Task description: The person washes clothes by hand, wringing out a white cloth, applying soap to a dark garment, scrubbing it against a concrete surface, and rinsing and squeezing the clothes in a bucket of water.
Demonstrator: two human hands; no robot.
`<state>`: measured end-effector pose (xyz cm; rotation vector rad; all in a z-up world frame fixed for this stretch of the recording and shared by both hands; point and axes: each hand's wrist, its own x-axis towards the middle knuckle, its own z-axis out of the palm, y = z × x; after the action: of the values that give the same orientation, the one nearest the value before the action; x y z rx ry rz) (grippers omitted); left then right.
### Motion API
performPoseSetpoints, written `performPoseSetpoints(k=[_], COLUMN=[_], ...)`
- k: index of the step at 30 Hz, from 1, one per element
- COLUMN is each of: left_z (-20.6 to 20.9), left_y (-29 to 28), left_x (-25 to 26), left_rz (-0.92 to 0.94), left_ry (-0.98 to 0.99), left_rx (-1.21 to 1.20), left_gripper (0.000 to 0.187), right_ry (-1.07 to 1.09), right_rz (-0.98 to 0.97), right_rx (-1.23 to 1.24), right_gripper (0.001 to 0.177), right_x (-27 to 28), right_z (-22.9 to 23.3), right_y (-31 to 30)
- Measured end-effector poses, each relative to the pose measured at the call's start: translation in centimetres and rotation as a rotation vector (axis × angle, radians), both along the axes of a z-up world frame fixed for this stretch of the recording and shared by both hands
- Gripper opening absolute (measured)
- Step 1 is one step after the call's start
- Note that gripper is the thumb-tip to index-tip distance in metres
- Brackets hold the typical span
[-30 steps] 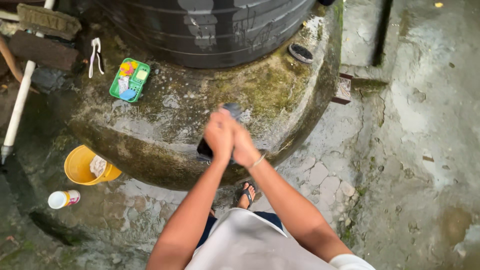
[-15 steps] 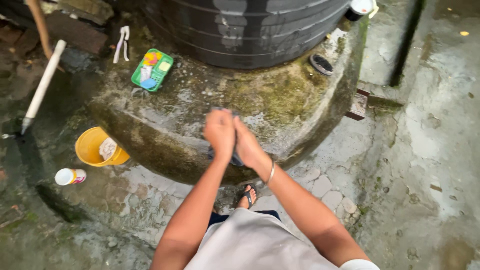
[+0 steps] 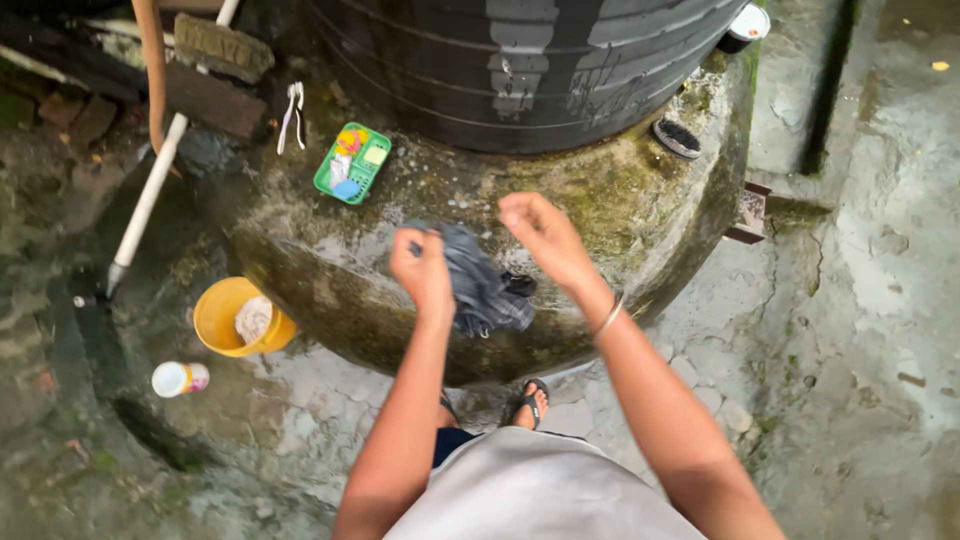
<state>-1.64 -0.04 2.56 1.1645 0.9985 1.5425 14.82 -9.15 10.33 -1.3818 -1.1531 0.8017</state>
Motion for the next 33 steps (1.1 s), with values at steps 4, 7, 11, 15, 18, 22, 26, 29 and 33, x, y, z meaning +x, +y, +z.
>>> performPoseSetpoints(k=[4, 7, 11, 15, 18, 22, 26, 29, 33], left_z=[3.1, 2.9, 1.8, 0.9, 0.4, 1.4, 2.5, 2.1, 2.1], left_y=[-2.2, -0.5, 3.6, 2.5, -0.1, 1.5, 0.0, -2.2, -0.8], left_x=[0.2, -1.3, -3.4, -2.4, -0.6, 0.4, 0.1, 1.2, 3.7], left_rz=[-0.428, -0.351, -0.298, -0.529, -0.609, -0.334, -0.255, -0.334, -0.043], left_ry=[-0.044, 0.174, 0.226, 0.092, 0.178, 0.063, 0.211, 0.206, 0.389], left_rx=[-0.073, 0.002, 0.078, 0.017, 0.228, -0.145, 0.040, 0.208, 0.215], left_gripper=[0.036, 0.039, 0.029, 0.017, 0.015, 0.016, 0.015, 0.018, 0.020], right_ry=[0.385, 0.040, 0.004, 0.096, 0.306, 0.188, 0.306, 0.564, 0.459], right_rz=[-0.108, -0.120, -0.075, -0.230, -0.308, -0.302, -0.220, -0.308, -0.239], right_rx=[0.041, -0.073, -0.301, -0.063, -0.029, -0.100, 0.037, -0.114, -0.069], right_gripper=[0.041, 0.040, 0.044, 0.053, 0.053, 0.051, 0.049, 0.043, 0.029], right_x=[-7.5, -8.3, -7.0, -8.4, -11.7, -13.3, -10.7, -8.9, -7.2], right_z=[-6.5, -8.8, -4.0, -0.4, -0.6, -2.1, -3.6, -5.4, -8.2], right_y=[3.0, 4.9, 4.0, 2.6, 1.5, 0.8, 2.0, 2.7, 1.1])
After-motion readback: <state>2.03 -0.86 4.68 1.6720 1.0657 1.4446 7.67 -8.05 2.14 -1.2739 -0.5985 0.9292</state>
